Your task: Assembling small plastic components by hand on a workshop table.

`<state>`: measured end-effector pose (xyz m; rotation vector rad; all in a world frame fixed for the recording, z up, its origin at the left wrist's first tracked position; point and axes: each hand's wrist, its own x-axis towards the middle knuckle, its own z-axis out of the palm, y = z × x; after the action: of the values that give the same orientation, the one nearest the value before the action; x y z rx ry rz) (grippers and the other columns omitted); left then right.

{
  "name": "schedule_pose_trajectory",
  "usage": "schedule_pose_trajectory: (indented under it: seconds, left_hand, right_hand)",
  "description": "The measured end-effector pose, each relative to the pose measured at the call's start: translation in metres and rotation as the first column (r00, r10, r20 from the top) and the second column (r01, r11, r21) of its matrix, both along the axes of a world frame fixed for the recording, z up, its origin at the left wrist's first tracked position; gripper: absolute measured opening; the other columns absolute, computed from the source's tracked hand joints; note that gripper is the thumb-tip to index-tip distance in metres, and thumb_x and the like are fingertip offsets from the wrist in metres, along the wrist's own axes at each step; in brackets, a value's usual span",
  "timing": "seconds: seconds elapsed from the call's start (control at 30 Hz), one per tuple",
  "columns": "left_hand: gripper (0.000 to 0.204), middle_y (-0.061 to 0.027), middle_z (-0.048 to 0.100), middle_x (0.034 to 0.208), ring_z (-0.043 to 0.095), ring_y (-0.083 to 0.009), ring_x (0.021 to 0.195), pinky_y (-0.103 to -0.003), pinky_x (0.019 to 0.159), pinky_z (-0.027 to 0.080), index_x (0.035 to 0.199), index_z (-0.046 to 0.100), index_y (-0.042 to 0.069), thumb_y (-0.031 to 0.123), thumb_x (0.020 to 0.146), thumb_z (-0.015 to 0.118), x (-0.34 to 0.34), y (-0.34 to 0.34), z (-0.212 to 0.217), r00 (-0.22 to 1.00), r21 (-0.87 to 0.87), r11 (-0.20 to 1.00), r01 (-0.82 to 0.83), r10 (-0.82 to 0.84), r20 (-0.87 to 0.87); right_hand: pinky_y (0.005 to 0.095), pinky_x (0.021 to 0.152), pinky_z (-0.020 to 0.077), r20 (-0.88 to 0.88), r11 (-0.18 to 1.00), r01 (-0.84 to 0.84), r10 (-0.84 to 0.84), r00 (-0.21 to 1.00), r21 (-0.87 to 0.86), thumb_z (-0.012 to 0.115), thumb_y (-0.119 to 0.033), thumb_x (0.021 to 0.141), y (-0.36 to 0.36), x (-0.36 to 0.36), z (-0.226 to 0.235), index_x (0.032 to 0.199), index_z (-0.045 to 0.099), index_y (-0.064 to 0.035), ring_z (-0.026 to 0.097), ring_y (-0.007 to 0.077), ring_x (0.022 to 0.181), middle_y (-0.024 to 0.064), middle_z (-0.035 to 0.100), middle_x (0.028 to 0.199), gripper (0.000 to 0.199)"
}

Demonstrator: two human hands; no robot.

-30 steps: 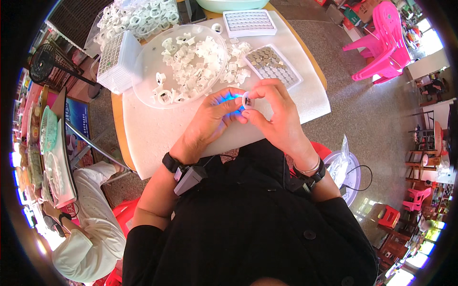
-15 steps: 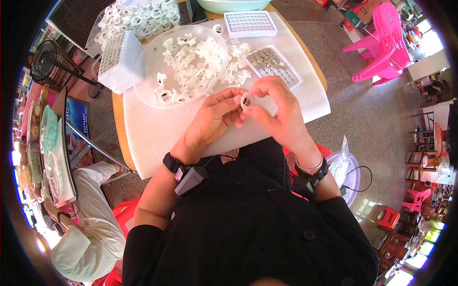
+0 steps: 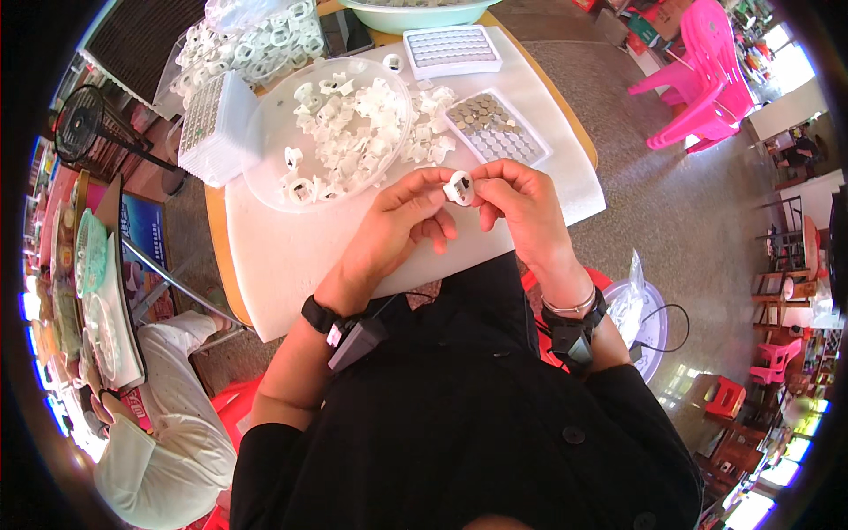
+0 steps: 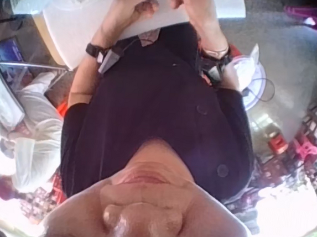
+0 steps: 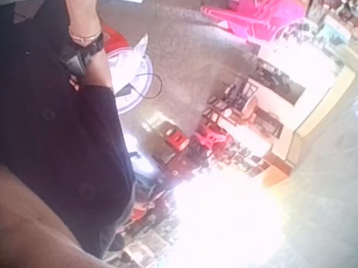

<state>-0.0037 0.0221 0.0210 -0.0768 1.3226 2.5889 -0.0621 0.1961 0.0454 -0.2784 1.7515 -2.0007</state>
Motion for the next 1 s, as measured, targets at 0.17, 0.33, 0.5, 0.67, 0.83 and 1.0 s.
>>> schedule_pose_trajectory:
  seconds: [0.17, 0.33, 0.5, 0.67, 0.83, 1.0]
  left_hand:
    - [0.03, -0.0084, 0.062, 0.1, 0.061, -0.0159, 0.08, -0.027, 0.064, 0.05, 0.121, 0.053, -0.001, 0.009, 0.093, 0.052, 0.001, -0.001, 0.0, 0.998, -0.032, 0.999, 0.011, -0.013, -0.068]
    - [0.031, -0.0106, 0.062, 0.1, 0.061, -0.0173, 0.08, -0.025, 0.062, 0.052, 0.12, 0.053, -0.003, 0.009, 0.091, 0.053, 0.003, -0.016, -0.003, 0.987, 0.171, 0.983, -0.061, 0.085, -0.135]
    - [0.035, -0.0169, 0.062, 0.101, 0.062, -0.0184, 0.08, -0.024, 0.06, 0.052, 0.12, 0.053, -0.003, 0.014, 0.09, 0.056, 0.011, -0.031, 0.001, 0.955, 0.358, 0.927, -0.116, 0.203, -0.215]
    - [0.042, -0.0159, 0.06, 0.102, 0.054, -0.0163, 0.076, -0.019, 0.053, 0.045, 0.12, 0.052, -0.003, 0.016, 0.085, 0.063, 0.02, -0.032, -0.01, 0.968, 0.274, 0.946, -0.174, 0.215, -0.127]
    - [0.039, -0.0151, 0.06, 0.1, 0.056, -0.0159, 0.074, -0.02, 0.055, 0.047, 0.119, 0.052, -0.003, 0.016, 0.087, 0.062, 0.024, -0.029, -0.011, 0.982, 0.251, 0.958, -0.141, 0.167, -0.085]
    - [0.027, -0.0106, 0.062, 0.094, 0.063, -0.0168, 0.077, -0.026, 0.063, 0.053, 0.116, 0.055, -0.005, 0.009, 0.092, 0.053, 0.023, -0.029, -0.012, 0.995, 0.195, 0.98, -0.045, 0.062, -0.08]
  right_hand:
    - [0.0199, 0.053, 0.0412, -0.033, 0.996, 0.026, -0.023, 0.999, 0.089, 0.059, -0.009, 0.085, -0.002, 0.006, 0.006, 0.092, 0.065, 0.0022, 0.052, 0.0078, 0.055, 0.0043, 0.064, 0.074, 0.014]
    - [0.0237, 0.054, 0.0456, -0.296, 0.973, 0.159, -0.104, 0.95, 0.168, 0.062, -0.01, 0.085, 0.0, -0.004, 0.005, 0.09, 0.065, 0.0005, 0.058, 0.0115, 0.058, 0.005, 0.063, 0.074, 0.012]
    - [0.0341, 0.066, 0.0492, -0.729, 0.901, 0.261, 0.083, 0.68, 0.346, 0.063, -0.008, 0.08, -0.006, -0.012, -0.014, 0.089, 0.065, -0.0006, 0.061, 0.0255, 0.074, 0.0108, 0.063, 0.082, 0.011]
    - [0.0358, 0.066, 0.0495, -0.883, 0.865, 0.305, 0.274, 0.38, 0.399, 0.064, -0.006, 0.078, -0.026, -0.011, -0.031, 0.088, 0.066, -0.0011, 0.061, 0.0306, 0.076, 0.0124, 0.061, 0.083, 0.011]
    - [0.0387, 0.067, 0.0486, -0.817, 0.877, 0.258, 0.22, 0.533, 0.405, 0.062, -0.007, 0.079, -0.021, -0.013, -0.031, 0.083, 0.063, -0.0021, 0.059, 0.0332, 0.076, 0.012, 0.06, 0.08, 0.006]
    - [0.0292, 0.059, 0.0468, -0.489, 0.943, 0.103, 0.068, 0.87, 0.316, 0.061, -0.009, 0.084, -0.011, -0.009, -0.01, 0.085, 0.063, -0.0005, 0.06, 0.0197, 0.064, 0.0083, 0.064, 0.075, 0.009]
